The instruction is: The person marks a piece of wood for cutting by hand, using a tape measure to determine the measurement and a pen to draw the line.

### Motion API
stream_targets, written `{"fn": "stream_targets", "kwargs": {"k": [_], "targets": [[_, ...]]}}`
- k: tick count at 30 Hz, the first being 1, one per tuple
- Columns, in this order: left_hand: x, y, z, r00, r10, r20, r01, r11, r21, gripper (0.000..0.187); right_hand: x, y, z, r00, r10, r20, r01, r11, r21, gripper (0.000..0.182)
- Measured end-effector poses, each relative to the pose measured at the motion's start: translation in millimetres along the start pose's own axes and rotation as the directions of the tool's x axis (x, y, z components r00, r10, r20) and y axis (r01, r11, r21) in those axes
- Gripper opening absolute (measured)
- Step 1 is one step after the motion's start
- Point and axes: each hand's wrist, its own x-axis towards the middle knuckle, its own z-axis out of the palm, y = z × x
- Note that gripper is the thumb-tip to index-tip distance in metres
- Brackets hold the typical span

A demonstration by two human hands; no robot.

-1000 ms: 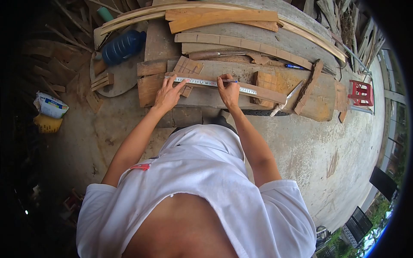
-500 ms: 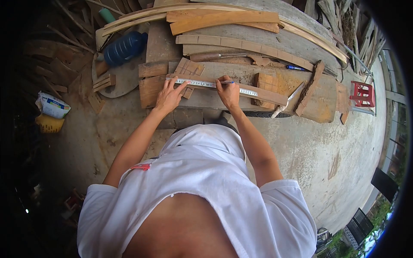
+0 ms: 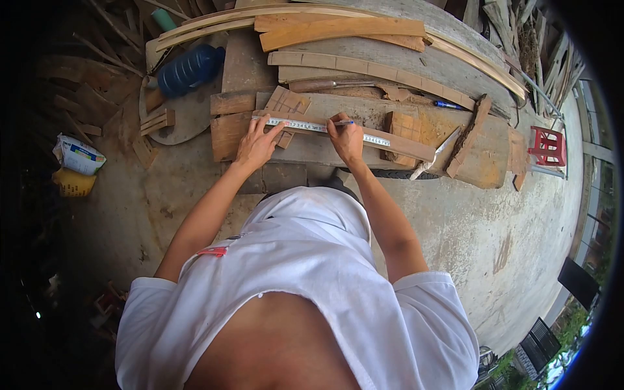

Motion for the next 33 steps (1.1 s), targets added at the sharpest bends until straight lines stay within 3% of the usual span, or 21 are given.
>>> {"fn": "stream_targets", "kwargs": {"k": [10,13,17,24,33], "targets": [[0,-1,-1,0.999,-0.021,0.046,0.021,1.0,-0.004,0.063,2,7,1,1.0,0.02,0.012,-0.02,1.0,-0.022,0.02],[1,-1,0,0.999,-0.018,0.041,0.018,1.0,-0.002,0.063,5,6,0,0.996,-0.045,-0.074,0.053,0.993,0.102,0.019],[1,-2,1,0.999,-0.023,0.044,0.023,1.0,0.011,0.064,7,19,-23,0.973,0.144,-0.178,-0.084,0.947,0.309,0.022],[1,0,-1,1.0,-0.01,0.025,0.01,1.0,-0.01,0.059,-8,65,-61,0.952,0.262,-0.16,-0.222,0.947,0.233,0.024],[2,-2,-2,0.997,-0.016,0.075,0.013,0.999,0.034,0.064,-18,69,-62,0.957,0.254,-0.14,-0.227,0.956,0.185,0.021]]}}
